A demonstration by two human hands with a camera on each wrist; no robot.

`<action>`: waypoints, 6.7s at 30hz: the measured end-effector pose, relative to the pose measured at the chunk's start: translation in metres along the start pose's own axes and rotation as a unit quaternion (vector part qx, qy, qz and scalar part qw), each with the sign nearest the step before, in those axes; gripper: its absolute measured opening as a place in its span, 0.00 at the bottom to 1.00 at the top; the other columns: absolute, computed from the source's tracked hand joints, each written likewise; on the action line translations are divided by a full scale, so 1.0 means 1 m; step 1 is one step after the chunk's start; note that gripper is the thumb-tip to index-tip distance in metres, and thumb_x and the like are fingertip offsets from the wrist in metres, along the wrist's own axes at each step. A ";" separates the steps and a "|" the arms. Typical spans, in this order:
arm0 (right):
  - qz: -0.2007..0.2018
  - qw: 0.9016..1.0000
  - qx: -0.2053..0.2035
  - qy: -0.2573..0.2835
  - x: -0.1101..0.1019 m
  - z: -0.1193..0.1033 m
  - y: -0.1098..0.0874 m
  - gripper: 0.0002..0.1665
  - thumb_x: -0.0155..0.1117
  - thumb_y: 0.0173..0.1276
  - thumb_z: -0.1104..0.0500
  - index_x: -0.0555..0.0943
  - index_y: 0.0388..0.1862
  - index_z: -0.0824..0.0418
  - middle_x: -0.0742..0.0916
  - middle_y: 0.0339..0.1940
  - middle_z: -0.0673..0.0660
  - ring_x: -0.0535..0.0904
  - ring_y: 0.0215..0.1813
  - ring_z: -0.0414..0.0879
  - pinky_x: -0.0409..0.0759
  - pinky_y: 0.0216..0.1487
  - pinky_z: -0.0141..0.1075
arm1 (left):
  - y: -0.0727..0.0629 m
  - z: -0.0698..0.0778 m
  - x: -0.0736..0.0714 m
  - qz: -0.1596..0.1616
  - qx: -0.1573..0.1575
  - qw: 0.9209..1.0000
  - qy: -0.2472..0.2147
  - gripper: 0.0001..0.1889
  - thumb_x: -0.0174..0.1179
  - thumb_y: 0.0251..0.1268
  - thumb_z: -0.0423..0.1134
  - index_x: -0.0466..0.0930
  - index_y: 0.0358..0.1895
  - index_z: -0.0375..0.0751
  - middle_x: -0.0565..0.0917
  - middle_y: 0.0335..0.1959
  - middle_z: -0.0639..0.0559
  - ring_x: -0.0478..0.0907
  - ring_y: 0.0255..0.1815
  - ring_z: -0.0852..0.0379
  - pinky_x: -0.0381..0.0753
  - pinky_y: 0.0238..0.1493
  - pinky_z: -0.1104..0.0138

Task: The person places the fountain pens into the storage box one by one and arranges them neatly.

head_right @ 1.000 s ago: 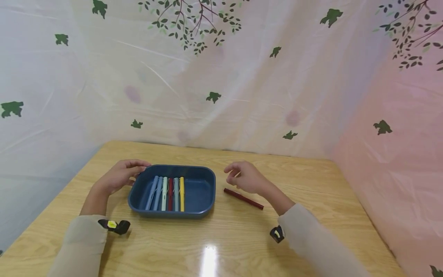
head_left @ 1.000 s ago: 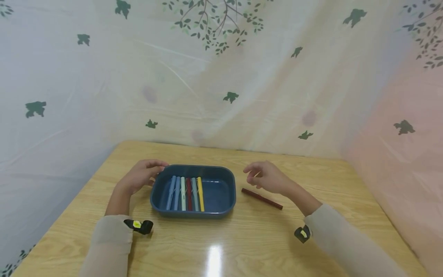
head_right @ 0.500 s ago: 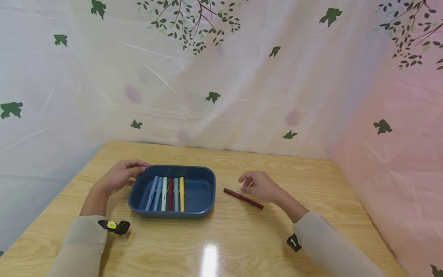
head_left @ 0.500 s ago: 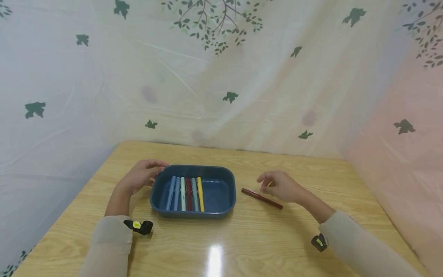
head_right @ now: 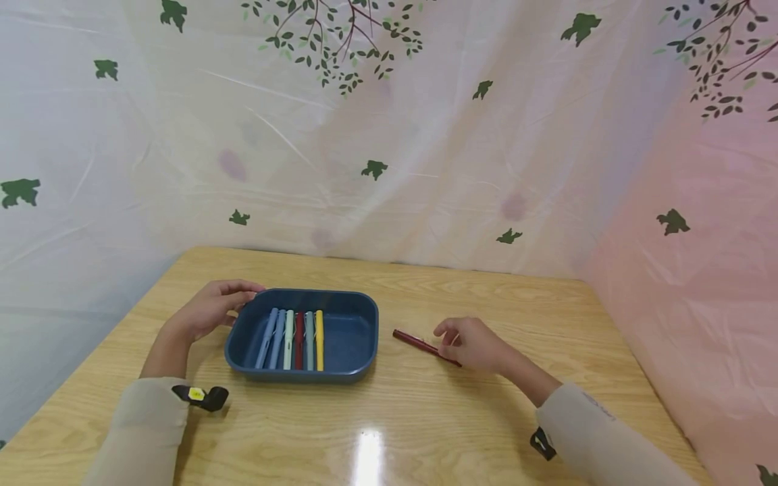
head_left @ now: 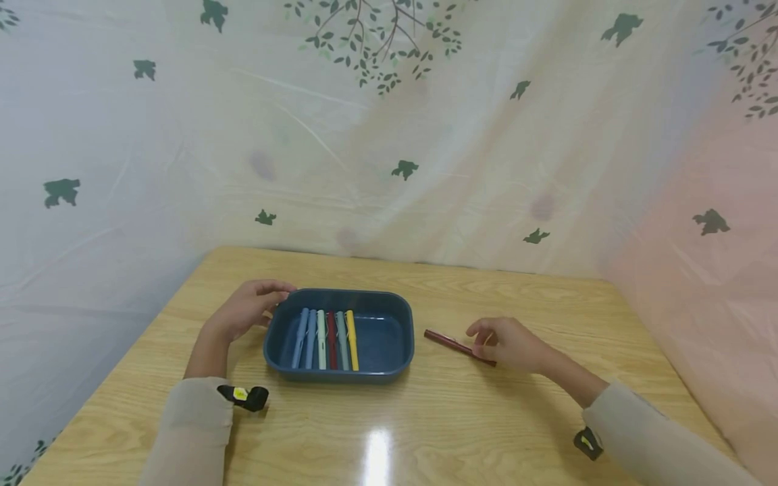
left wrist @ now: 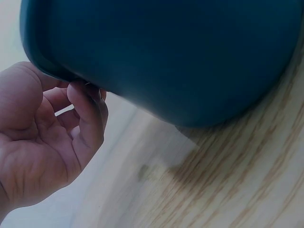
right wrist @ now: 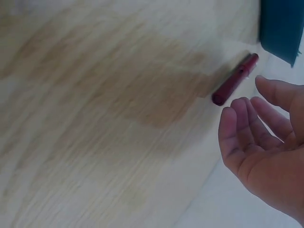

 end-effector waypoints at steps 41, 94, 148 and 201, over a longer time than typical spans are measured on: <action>0.062 0.992 -0.057 -0.090 0.022 -0.010 0.001 0.09 0.69 0.70 0.65 0.84 0.48 0.66 0.83 0.30 0.46 0.73 0.32 0.37 0.76 0.35 0.32 | -0.001 -0.001 0.000 0.004 -0.005 1.000 0.002 0.19 0.50 0.83 0.41 0.76 0.67 0.35 0.80 0.56 0.38 0.79 0.45 0.48 0.83 0.43 0.58; 0.057 0.997 0.027 0.044 -0.032 -0.032 0.019 0.13 0.54 0.81 0.62 0.82 0.53 0.68 0.86 0.37 0.57 0.78 0.36 0.48 0.78 0.38 0.42 | -0.001 -0.001 0.000 -0.005 -0.006 1.000 -0.006 0.20 0.50 0.82 0.41 0.75 0.67 0.35 0.78 0.58 0.38 0.79 0.47 0.48 0.84 0.45 0.57; 0.037 0.974 0.064 0.216 0.038 -0.123 0.084 0.13 0.58 0.79 0.63 0.82 0.56 0.68 0.87 0.45 0.62 0.83 0.41 0.48 0.85 0.37 0.39 | -0.007 0.002 0.003 -0.004 -0.003 1.000 -0.012 0.20 0.50 0.82 0.40 0.75 0.67 0.32 0.80 0.53 0.40 0.79 0.45 0.49 0.84 0.44 0.58; -0.054 0.892 0.219 0.391 0.110 -0.114 0.097 0.08 0.57 0.78 0.67 0.76 0.51 0.70 0.84 0.46 0.66 0.84 0.41 0.52 0.86 0.41 0.42 | -0.009 0.003 0.003 0.000 -0.004 1.000 0.007 0.20 0.50 0.83 0.42 0.75 0.68 0.35 0.76 0.62 0.37 0.77 0.48 0.47 0.83 0.45 0.58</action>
Point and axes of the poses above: each hand's wrist, its own y-axis towards the middle knuckle, its own x-axis out of the palm, z = x × y, the point moved 9 cm from there along y, towards the middle knuckle
